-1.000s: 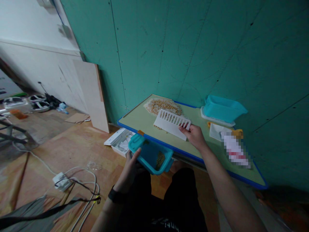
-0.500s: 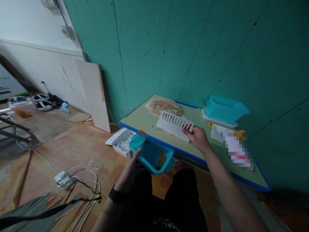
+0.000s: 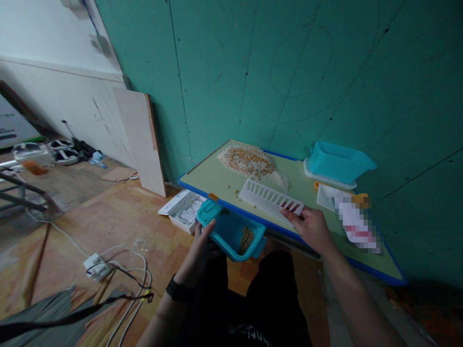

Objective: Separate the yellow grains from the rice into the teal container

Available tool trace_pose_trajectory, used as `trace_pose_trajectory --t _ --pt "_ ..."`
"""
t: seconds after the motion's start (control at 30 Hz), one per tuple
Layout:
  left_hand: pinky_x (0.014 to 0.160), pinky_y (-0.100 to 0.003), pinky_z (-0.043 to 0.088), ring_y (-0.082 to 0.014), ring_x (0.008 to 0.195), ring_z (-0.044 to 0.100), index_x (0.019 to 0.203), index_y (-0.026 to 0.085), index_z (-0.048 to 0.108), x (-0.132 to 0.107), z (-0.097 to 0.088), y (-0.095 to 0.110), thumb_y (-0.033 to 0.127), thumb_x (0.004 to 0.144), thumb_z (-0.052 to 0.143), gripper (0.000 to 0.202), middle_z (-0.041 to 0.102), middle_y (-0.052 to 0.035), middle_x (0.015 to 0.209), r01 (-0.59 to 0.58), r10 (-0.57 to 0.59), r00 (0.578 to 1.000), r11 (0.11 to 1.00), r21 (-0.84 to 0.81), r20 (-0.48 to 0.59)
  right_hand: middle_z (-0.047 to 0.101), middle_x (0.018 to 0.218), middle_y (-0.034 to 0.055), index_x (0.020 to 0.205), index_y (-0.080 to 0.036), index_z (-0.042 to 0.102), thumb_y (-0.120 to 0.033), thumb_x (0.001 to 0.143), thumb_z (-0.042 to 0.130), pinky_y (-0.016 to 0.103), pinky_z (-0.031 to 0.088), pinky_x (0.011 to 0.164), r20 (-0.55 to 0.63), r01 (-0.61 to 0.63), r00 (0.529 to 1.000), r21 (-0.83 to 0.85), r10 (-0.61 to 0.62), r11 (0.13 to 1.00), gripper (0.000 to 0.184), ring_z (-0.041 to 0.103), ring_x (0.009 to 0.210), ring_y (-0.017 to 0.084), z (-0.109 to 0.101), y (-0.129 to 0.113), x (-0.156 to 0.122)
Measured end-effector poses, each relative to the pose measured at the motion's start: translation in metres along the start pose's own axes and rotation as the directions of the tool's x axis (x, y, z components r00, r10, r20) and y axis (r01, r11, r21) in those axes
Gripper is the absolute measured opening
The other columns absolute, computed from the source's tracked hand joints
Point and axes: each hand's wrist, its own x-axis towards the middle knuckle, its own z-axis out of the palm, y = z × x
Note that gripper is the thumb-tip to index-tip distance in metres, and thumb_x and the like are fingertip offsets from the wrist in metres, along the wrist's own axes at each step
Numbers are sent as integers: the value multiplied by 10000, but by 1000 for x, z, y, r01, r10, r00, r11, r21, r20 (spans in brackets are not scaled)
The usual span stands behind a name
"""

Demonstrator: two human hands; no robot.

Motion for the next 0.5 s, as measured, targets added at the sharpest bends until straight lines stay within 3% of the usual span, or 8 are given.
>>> trace_pose_trajectory --t 0.1,0.3,0.4,0.5 --pt "1037 -548 728 -398 1263 845 1730 372 398 -1 1 3 651 1018 843 885 635 -212 1706 10 -11 1000 1000 -9 -17 928 944 128 928 -265 945 -615 983 765 431 710 771 -24 52 998 -13 -52 999 397 899 872 380 8 -17 -17" --pt "1045 -555 733 -383 1263 854 1717 363 459 -11 2 9 672 1004 858 874 696 -189 1649 -48 48 999 999 -7 14 936 988 117 1010 -313 945 -586 1047 710 389 698 771 -28 120 992 -76 -123 990 362 900 870 350 23 -38 -36" --pt "1006 -576 747 -389 1224 871 1706 356 457 -16 2 14 654 995 871 875 725 -192 1595 -77 77 997 997 -22 13 928 959 141 981 -283 929 -643 1054 693 380 671 749 -110 90 989 -114 -103 989 437 889 859 352 29 -33 -19" --pt "893 -568 763 -386 1083 894 1657 326 483 -16 -3 21 656 1003 853 821 774 -201 1485 -85 85 996 996 -1 -5 905 874 155 906 -251 897 -698 1039 684 369 635 717 -130 65 988 -120 -81 991 513 868 836 352 41 -21 15"
